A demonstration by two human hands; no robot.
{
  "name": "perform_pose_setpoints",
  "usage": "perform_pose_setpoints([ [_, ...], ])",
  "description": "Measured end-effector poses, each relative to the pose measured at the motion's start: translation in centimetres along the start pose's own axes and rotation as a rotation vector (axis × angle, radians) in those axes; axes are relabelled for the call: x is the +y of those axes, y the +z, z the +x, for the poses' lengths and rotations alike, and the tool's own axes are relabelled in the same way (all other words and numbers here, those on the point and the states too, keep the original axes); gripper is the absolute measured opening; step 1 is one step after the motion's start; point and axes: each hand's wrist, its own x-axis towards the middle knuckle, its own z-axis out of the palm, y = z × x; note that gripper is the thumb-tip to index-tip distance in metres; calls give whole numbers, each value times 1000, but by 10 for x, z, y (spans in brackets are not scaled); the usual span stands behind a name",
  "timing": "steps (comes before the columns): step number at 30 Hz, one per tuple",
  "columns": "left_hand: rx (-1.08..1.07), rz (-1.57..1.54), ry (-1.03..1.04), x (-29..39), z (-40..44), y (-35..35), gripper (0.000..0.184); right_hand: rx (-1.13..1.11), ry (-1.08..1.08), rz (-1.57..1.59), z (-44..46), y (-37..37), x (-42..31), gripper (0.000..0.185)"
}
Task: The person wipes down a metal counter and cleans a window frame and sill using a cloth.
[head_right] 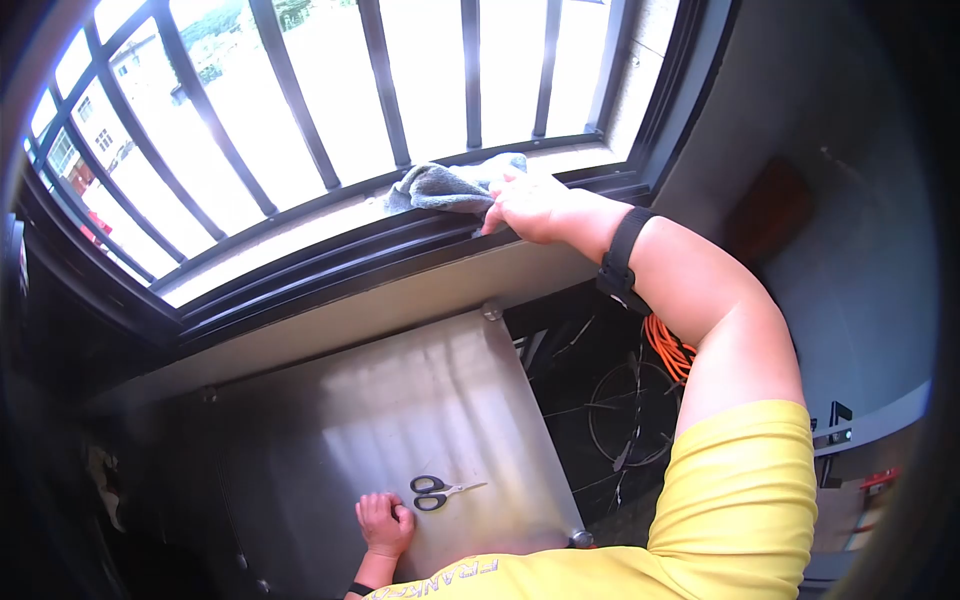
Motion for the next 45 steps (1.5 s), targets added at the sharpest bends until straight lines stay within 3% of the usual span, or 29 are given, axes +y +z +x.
perform_pose_setpoints([
  [5,8,18,-31,2,0,-1,8,-59,122,-46,-32,-1,34,44],
  [9,1,-21,-23,-4,-2,4,7,-272,311,-79,-53,-8,51,40],
  [16,-43,-40,-40,-1,-4,-1,9,-198,361,-152,-78,1,81,40],
  [18,-38,-25,-37,3,0,-1,9,-286,392,-161,-82,-2,89,26],
  [29,-58,125,-118,19,4,-3,10,-311,236,-429,-109,27,154,22],
  [32,-190,221,-147,21,5,-7,16,-349,196,-562,-110,32,160,23],
  [40,-46,125,-127,20,4,-2,9,-544,212,-762,-68,34,160,25],
  [44,-49,80,-110,12,1,0,10,-394,258,-654,-58,0,169,25],
  [45,-61,101,-123,10,0,1,9,-270,243,-627,-55,-2,178,22],
])
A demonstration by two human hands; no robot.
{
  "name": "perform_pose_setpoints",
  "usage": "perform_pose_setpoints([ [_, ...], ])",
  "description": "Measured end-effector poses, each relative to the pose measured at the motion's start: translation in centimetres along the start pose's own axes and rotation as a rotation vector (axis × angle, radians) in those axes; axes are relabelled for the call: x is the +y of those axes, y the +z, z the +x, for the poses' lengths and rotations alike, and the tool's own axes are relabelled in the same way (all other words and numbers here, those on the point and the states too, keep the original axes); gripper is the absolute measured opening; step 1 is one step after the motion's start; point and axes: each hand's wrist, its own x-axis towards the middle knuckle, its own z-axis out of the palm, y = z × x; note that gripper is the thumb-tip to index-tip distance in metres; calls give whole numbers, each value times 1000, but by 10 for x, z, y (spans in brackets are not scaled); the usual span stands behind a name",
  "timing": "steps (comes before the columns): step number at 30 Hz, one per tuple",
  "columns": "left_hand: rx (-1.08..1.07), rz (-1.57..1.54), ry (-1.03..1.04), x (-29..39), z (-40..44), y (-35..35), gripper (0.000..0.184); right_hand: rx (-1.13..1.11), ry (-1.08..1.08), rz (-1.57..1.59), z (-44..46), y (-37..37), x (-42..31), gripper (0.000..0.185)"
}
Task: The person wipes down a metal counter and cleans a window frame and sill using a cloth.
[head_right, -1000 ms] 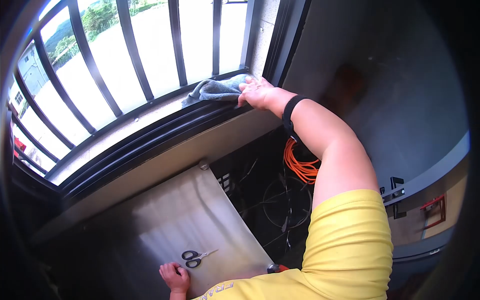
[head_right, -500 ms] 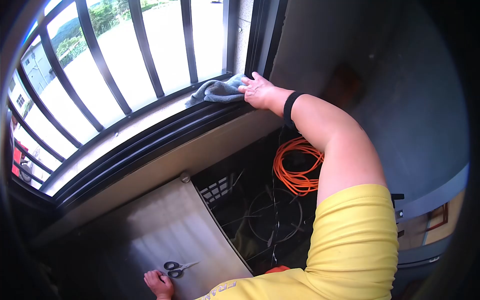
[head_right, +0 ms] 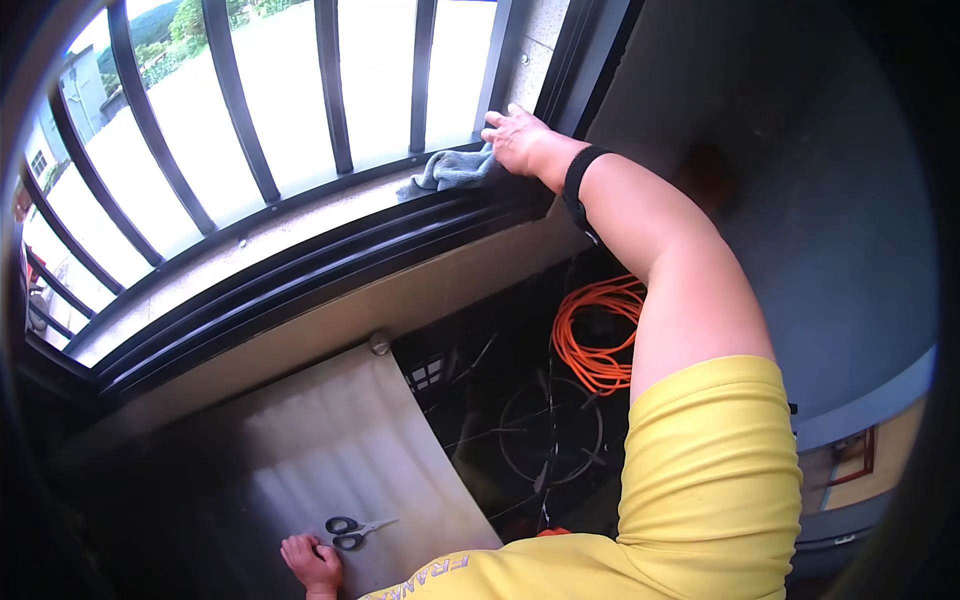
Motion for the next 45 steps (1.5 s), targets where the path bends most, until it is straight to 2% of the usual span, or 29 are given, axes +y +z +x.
perform_pose_setpoints([
  [2,-10,13,-9,0,2,-1,9,44,53,29,2,-33,11,17],
  [5,-43,125,23,0,4,-7,15,135,169,336,4,-65,19,17],
  [6,-47,138,20,0,4,-8,15,136,169,330,8,-62,20,17],
  [9,-40,169,17,-3,2,-5,17,309,222,736,20,-52,20,31],
  [12,-20,209,21,-6,-2,-1,20,249,325,1428,27,-29,16,35],
  [14,-12,231,23,-5,0,-3,21,140,387,1733,15,-37,6,37],
  [16,-112,168,-30,-1,2,-9,21,154,420,1886,6,-42,-6,36],
  [19,-29,230,33,-5,-1,-3,20,240,415,2075,7,-33,-14,30],
  [21,-60,190,16,-6,-1,-4,20,270,404,2144,1,-38,-17,28],
  [23,-93,150,-1,-6,-1,-5,20,404,523,2332,-7,-53,-19,24],
  [26,4,216,70,-6,-2,0,18,539,545,2495,-18,-75,-11,20],
  [28,23,3,62,-6,0,3,10,696,503,2529,-31,-99,-6,18],
  [30,16,-7,78,-10,0,0,11,797,424,2509,-51,-124,-1,18],
  [32,-89,-149,23,-16,3,-4,7,831,426,2436,-78,-152,-3,19],
  [33,-232,-216,-41,-10,10,-27,8,850,417,2353,-90,-160,-2,19],
  [34,-234,-219,-44,-14,8,-36,8,867,406,2271,-102,-169,-3,20],
  [36,-282,-553,-244,-27,4,-54,10,914,423,2214,-124,-184,-13,22],
  [37,-242,-581,-240,-30,0,-69,11,934,407,2162,-134,-188,-17,24],
  [40,-297,-623,-461,-38,-20,-135,12,968,395,2128,-158,-190,-34,28],
  [42,-316,-571,-525,-51,-41,-187,13,1021,132,2189,-166,-174,-42,29],
  [45,-252,-373,-684,-52,-62,-285,14,975,40,2114,-175,-153,-68,28],
])
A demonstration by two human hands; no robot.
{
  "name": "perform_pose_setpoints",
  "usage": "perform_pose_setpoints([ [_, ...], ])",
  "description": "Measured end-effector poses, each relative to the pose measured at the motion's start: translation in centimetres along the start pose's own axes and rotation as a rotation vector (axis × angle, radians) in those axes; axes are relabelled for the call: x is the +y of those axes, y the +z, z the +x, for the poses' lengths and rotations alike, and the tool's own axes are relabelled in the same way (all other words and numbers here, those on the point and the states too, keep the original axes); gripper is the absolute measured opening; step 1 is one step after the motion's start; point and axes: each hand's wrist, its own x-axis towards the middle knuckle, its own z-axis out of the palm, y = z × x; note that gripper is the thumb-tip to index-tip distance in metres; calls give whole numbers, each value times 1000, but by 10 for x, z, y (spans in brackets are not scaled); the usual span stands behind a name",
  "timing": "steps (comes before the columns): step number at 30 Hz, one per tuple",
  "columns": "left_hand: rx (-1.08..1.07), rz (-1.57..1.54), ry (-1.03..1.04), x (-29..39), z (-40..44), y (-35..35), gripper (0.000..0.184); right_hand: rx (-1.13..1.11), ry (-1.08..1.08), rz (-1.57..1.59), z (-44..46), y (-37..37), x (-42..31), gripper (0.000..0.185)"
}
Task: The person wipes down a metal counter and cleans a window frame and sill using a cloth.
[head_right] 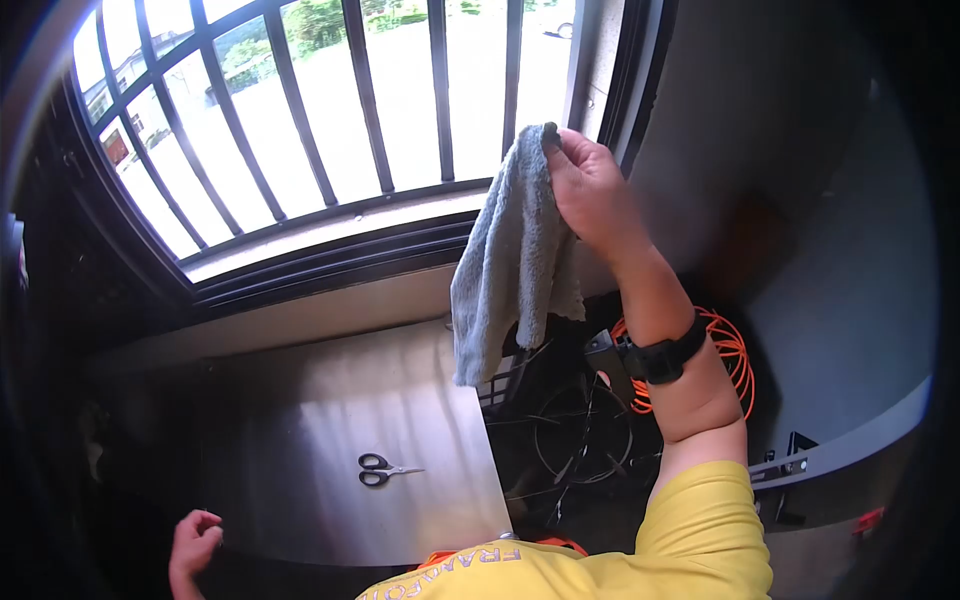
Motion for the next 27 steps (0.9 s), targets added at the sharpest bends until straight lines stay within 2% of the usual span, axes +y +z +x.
perform_pose_setpoints([
  [2,186,161,36,37,-36,-52,16,-66,76,95,-11,0,17,28],
  [5,261,355,8,126,-78,-115,16,-104,186,110,-30,8,22,26],
  [8,303,598,102,244,-89,-135,15,-297,380,291,-37,3,9,20],
  [10,343,562,408,310,-72,-106,18,-343,494,548,-35,0,-1,20],
  [11,328,428,527,337,-62,-74,20,-366,564,713,-33,-3,-6,20],
  [13,51,232,510,372,-39,-8,26,-455,536,886,-24,-12,-7,22],
  [14,-16,311,579,374,-24,30,39,-510,514,1025,-21,-16,-7,23],
  [15,-232,243,533,378,-7,69,58,-505,493,1042,-17,-19,-9,23],
  [16,-383,210,531,368,21,109,78,-440,520,1086,-18,-21,-9,25],
  [17,-496,185,566,360,42,149,88,-377,543,1126,-16,-25,-9,27],
  [19,-630,148,967,324,92,220,88,-347,557,1132,-16,-31,1,31],
  [20,-718,19,770,322,93,238,74,-301,568,1132,-15,-34,9,31],
  [21,-884,-142,464,341,80,236,52,-252,597,1131,-18,-35,19,30],
  [22,-967,-50,355,334,92,241,34,-257,624,1133,-20,-38,28,29],
  [23,-853,127,283,321,93,237,26,-258,637,1133,-21,-38,37,28],
  [24,-790,149,256,313,87,227,24,-283,641,1116,-24,-37,48,27],
  [26,-849,426,108,313,74,182,28,-301,678,1130,-26,-34,62,23],
  [27,-845,443,41,304,64,158,31,-374,682,1133,-29,-30,71,20],
])
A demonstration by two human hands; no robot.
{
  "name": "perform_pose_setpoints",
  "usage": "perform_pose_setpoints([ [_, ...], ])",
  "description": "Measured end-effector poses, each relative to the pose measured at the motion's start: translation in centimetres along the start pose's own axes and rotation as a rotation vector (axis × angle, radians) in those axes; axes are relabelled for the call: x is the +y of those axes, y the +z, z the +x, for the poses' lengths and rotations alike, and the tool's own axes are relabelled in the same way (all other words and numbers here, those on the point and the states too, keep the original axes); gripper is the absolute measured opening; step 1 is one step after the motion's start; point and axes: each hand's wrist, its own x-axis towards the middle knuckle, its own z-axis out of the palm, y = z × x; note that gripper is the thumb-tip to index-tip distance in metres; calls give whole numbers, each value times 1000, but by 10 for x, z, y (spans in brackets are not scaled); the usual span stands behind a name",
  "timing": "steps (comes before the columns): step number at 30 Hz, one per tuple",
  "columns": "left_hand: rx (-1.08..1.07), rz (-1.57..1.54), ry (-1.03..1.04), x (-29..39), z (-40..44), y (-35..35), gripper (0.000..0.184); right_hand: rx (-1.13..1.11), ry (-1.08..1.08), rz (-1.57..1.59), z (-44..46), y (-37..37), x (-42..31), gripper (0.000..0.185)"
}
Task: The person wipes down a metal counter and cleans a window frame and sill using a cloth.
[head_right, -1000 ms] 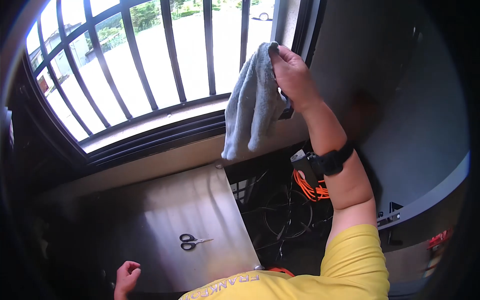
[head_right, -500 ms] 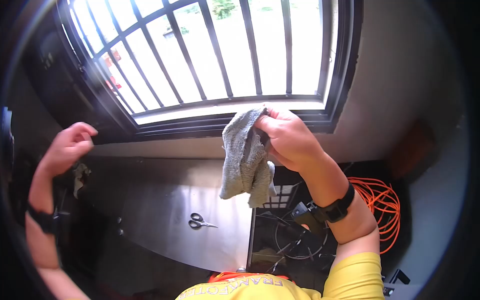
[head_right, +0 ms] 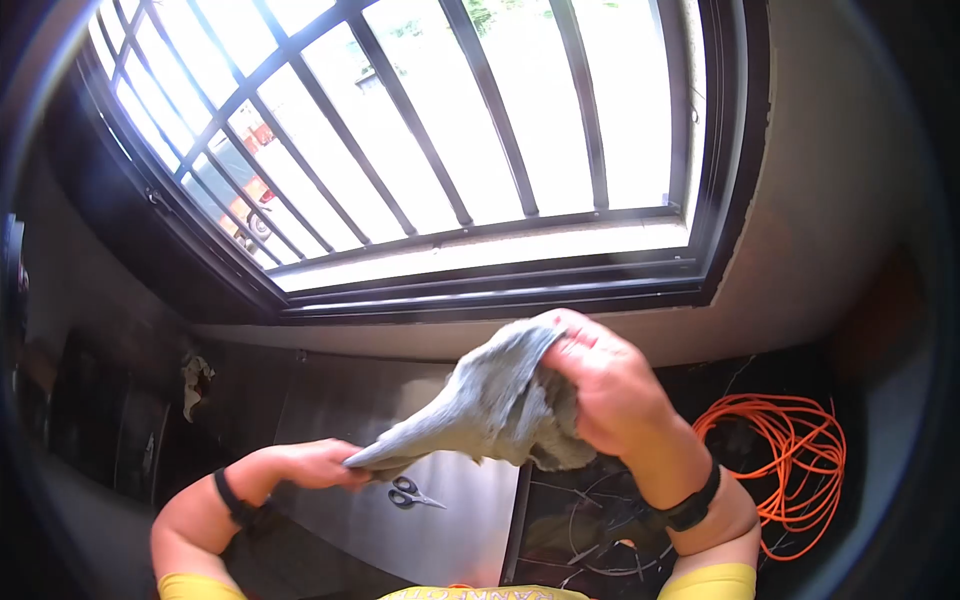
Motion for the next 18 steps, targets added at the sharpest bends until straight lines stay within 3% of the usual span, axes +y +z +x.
perform_pose_setpoints([
  [2,-15,19,-189,11,-62,-7,40,-32,104,-132,8,-8,26,21],
  [4,74,-212,-325,19,-126,-15,52,-240,174,-327,23,-12,59,22],
  [6,145,-557,-332,23,-188,-31,50,-368,226,-412,40,-7,102,24],
  [7,270,-683,-293,29,-216,-41,46,-422,253,-409,46,4,121,25],
  [8,525,-660,-224,43,-238,-45,36,-475,276,-406,50,17,137,27],
  [9,799,-703,-8,41,-250,-48,24,-534,319,-294,52,33,149,28],
  [10,925,-791,193,36,-255,-59,22,-589,363,-178,54,48,157,30],
  [12,1189,-795,328,20,-244,-84,24,-612,386,52,54,73,162,36],
  [13,1202,-929,337,23,-230,-91,24,-616,361,10,58,75,165,41],
  [16,1174,-1091,335,-51,-156,-129,26,-688,306,-205,74,61,196,40],
  [18,1216,-1255,263,-85,-96,-148,27,-472,432,-463,86,32,229,34],
])
